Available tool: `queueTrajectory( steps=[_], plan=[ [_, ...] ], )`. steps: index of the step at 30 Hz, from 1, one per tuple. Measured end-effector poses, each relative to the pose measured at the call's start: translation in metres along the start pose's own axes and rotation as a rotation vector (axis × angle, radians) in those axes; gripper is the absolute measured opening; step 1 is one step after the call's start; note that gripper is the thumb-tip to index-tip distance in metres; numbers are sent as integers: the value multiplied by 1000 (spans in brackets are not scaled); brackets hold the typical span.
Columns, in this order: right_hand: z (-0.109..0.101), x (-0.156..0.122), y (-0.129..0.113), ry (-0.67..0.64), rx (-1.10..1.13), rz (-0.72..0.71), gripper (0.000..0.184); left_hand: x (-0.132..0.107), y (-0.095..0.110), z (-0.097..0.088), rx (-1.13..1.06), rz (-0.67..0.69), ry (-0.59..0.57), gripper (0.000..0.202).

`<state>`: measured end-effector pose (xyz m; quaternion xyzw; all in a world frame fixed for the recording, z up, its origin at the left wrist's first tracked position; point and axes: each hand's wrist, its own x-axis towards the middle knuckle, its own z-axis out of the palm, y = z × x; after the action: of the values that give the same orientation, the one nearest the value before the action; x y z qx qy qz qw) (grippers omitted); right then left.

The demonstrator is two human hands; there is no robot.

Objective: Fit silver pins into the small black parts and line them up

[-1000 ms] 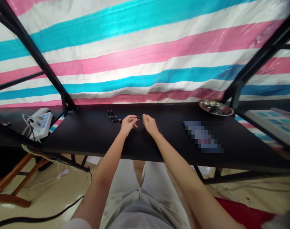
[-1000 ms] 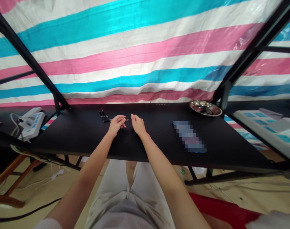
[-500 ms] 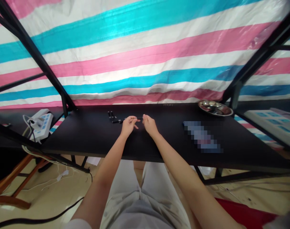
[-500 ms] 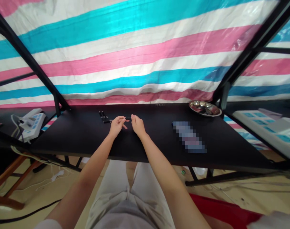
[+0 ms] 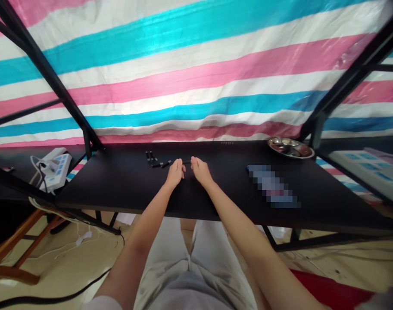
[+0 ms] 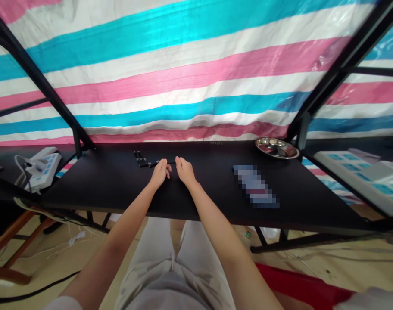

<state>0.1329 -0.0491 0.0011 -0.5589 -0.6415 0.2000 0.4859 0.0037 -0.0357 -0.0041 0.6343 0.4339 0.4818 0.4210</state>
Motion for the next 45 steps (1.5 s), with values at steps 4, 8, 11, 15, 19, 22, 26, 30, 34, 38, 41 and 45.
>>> queueTrajectory(
  steps=[4, 8, 11, 15, 19, 22, 26, 30, 34, 38, 41, 45],
  plan=[
    [1, -1, 1, -4, 6, -11, 47, 1, 2, 0, -31, -33, 34, 44],
    [0, -1, -1, -13, 0, -9, 48, 1, 6, -1, -111, -99, 15, 50],
    [-1, -2, -3, -14, -9, -8, 48, 1, 9, -1, -147, -150, -7, 53],
    [-1, -1, -3, -10, -24, -17, 46, 2, 14, -1, -181, -229, -16, 51],
    [0, -1, -2, -17, -60, -23, 43, 3, 14, -2, -211, -305, -12, 51],
    [2, -1, 0, -23, -83, -46, 42, 5, 13, -3, -221, -375, -18, 49],
    [2, 0, 2, -31, -108, -67, 39, 6, 12, -4, -234, -431, -20, 45],
    [0, 2, 4, -65, -136, -66, 35, 6, 13, -4, -245, -441, -3, 42],
    [-4, 3, 4, -126, -108, -55, 31, 7, 12, -4, -254, -453, 29, 40],
    [-6, 3, 4, -180, -5, -63, 28, 7, 11, -5, -226, -419, 64, 41],
    [-6, 3, 7, -203, 68, -68, 26, 7, 10, -5, -214, -379, 77, 41],
    [-5, 6, 16, -217, 129, -97, 18, 8, 10, -6, -222, -354, 133, 40]
  ],
)
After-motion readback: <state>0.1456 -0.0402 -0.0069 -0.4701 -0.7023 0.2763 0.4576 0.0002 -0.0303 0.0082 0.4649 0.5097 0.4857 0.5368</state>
